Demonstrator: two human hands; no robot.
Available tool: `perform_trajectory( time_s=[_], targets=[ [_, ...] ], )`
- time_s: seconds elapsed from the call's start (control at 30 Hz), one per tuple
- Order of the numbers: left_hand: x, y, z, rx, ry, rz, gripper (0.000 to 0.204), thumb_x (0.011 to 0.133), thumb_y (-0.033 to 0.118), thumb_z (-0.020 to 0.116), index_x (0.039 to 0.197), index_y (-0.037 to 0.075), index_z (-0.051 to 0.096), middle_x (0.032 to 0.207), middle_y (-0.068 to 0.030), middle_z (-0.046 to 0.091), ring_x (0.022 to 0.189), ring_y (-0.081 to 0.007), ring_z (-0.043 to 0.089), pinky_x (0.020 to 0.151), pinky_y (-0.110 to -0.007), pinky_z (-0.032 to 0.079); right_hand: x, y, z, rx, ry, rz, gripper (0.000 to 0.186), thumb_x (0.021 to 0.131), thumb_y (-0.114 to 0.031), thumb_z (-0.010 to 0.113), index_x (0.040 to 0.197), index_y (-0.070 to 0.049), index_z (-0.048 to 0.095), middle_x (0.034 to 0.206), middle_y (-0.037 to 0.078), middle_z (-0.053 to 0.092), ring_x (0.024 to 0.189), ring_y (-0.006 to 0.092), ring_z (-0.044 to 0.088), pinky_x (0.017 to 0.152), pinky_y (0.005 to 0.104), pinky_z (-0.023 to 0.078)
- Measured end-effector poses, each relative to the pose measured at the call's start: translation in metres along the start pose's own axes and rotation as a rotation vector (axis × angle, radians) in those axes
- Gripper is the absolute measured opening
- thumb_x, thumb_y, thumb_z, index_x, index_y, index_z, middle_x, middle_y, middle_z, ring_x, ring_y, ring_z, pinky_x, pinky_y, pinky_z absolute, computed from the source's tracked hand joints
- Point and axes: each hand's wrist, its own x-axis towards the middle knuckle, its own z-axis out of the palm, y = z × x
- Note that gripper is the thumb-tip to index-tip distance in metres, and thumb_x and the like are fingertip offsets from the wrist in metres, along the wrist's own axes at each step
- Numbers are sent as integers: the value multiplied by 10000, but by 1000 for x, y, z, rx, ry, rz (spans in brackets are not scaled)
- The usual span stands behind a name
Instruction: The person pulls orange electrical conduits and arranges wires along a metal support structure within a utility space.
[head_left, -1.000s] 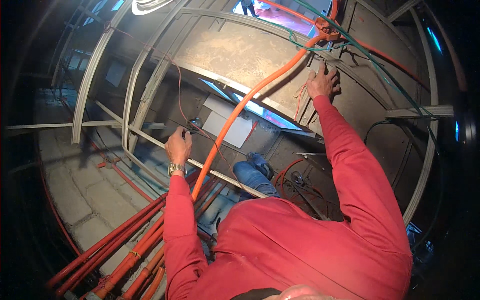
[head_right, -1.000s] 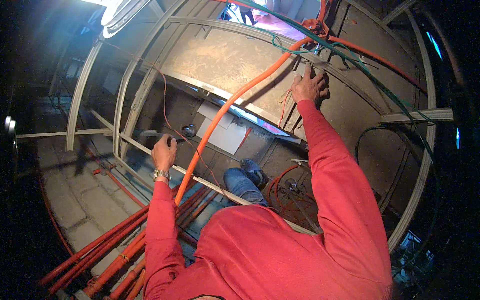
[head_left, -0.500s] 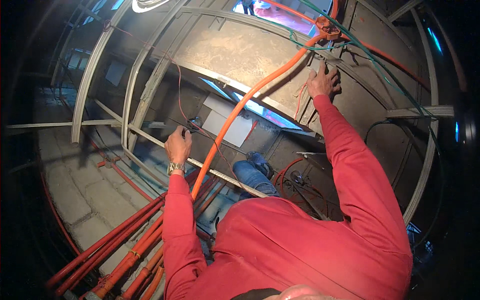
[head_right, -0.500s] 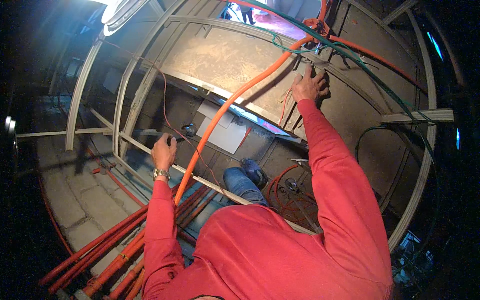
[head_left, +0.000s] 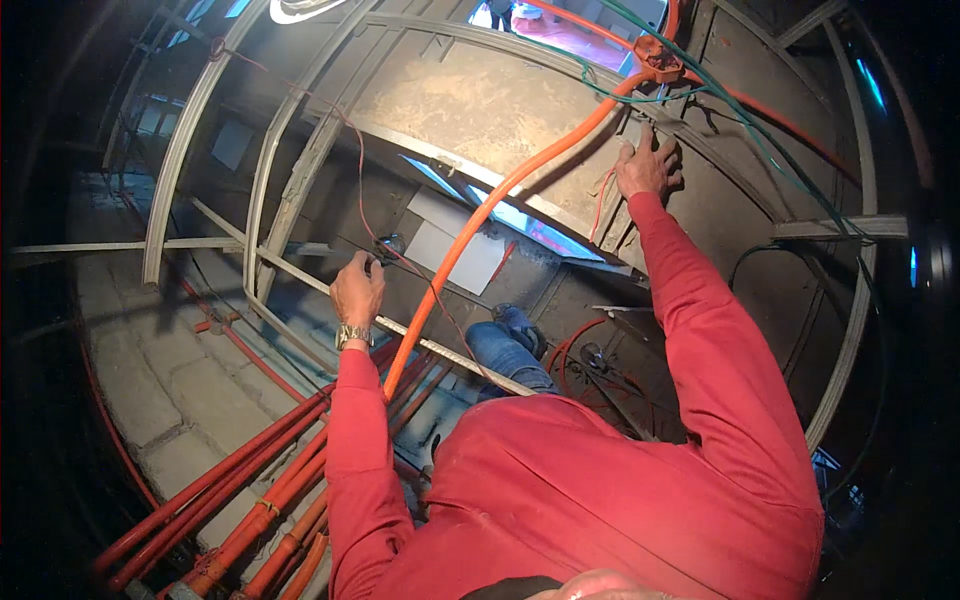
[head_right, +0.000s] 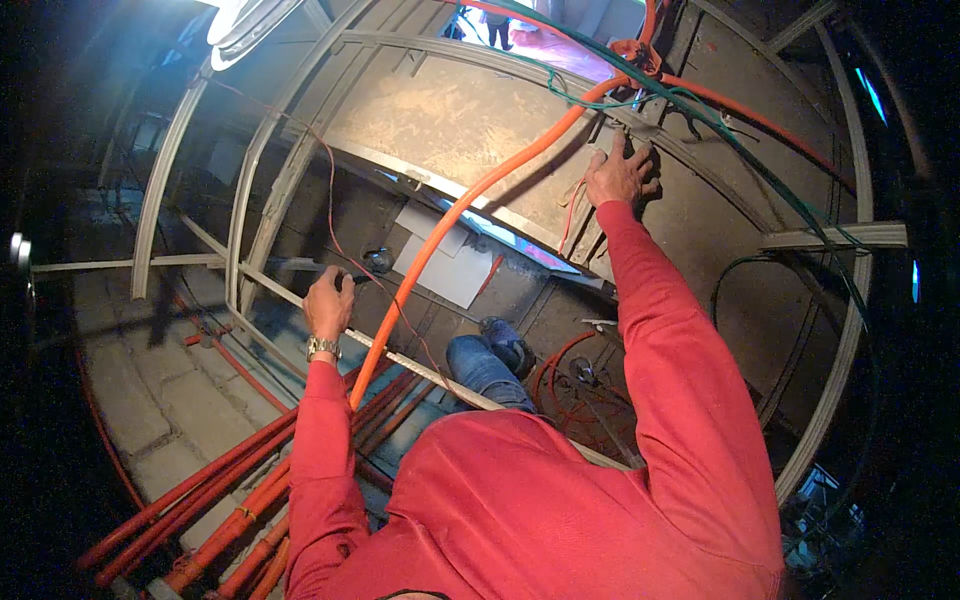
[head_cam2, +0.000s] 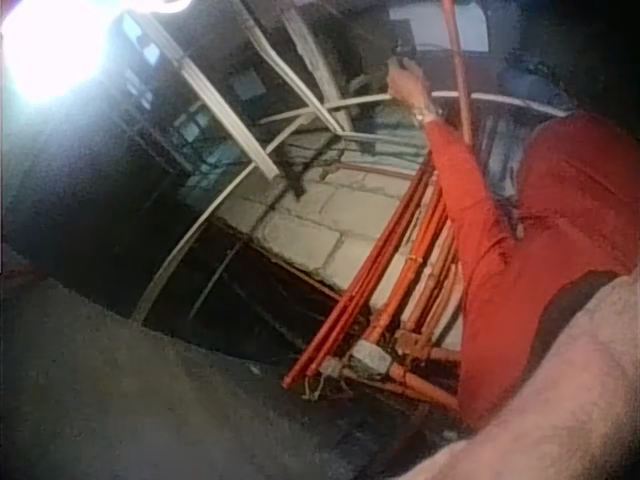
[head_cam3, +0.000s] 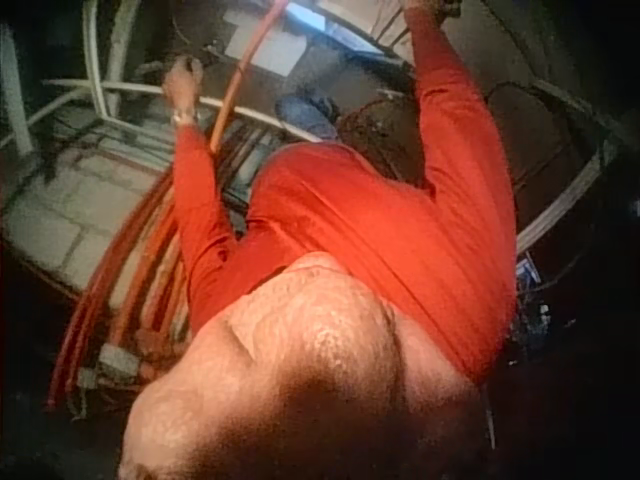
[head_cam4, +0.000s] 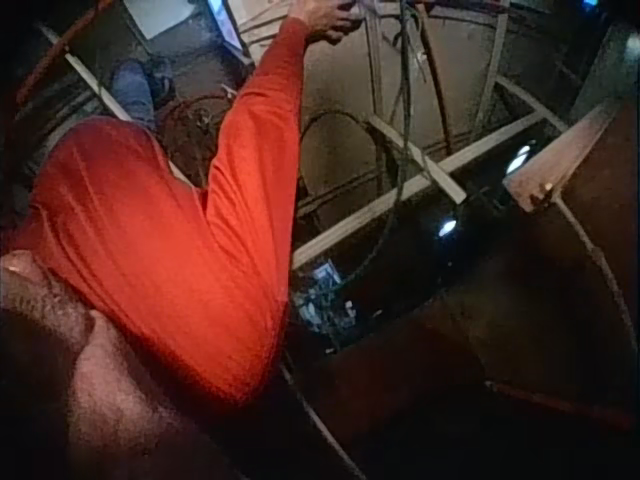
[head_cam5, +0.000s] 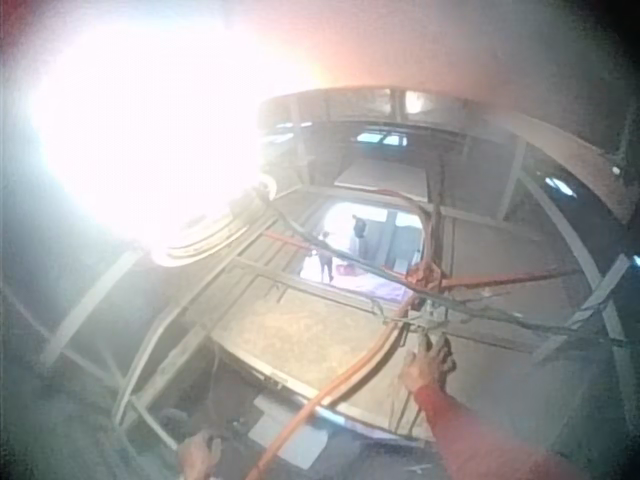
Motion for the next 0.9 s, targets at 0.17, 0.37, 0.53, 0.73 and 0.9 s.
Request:
perform_trajectory(
  time_s=[0.17, 0.37, 0.53, 0.73, 0.9],
  targets=[
    [0, -1, 0, -17, -23, -9, 261, 955, 326, 619, 1048, 98, 709, 923, -190, 751, 892, -419, 715, 799, -511, 539, 1, 1, 0, 40, 2, -29, 634, 1023, -445, 509, 1611, -291, 330, 1619, 306, 241, 1459, 574, 302, 1118, 787, 177],
    [2, -3, 3, 18, -6, 6, 271, 960, 334, 618, 1054, 95, 705, 923, -192, 750, 893, -427, 710, 794, -523, 534, 1, 2, 2, -9, 22, -28, 638, 1008, -447, 528, 1601, -292, 349, 1593, 295, 281, 1443, 542, 323, 1119, 746, 206],
    [1, -5, 4, -7, 12, 32, 283, 959, 336, 622, 1068, 88, 702, 926, -191, 749, 905, -429, 707, 803, -533, 529, 1, 2, 3, -23, 15, -10, 637, 1006, -451, 528, 1597, -288, 355, 1600, 290, 276, 1441, 527, 332, 1136, 724, 201],
    [0, -4, 4, 14, 20, 20, 287, 958, 336, 623, 1077, 86, 699, 935, -192, 751, 912, -426, 710, 807, -528, 533, 1, 1, 1, -16, 32, -33, 627, 1011, -452, 525, 1593, -278, 370, 1620, 294, 248, 1450, 520, 324, 1147, 719, 196],
    [1, -3, 3, 18, -2, 10, 285, 958, 332, 622, 1078, 85, 696, 923, -193, 750, 905, -427, 710, 803, -527, 534, 2, 2, 2, -26, 30, -36, 618, 1011, -445, 527, 1583, -286, 358, 1581, 318, 285, 1454, 535, 314, 1125, 730, 225]
  ],
)
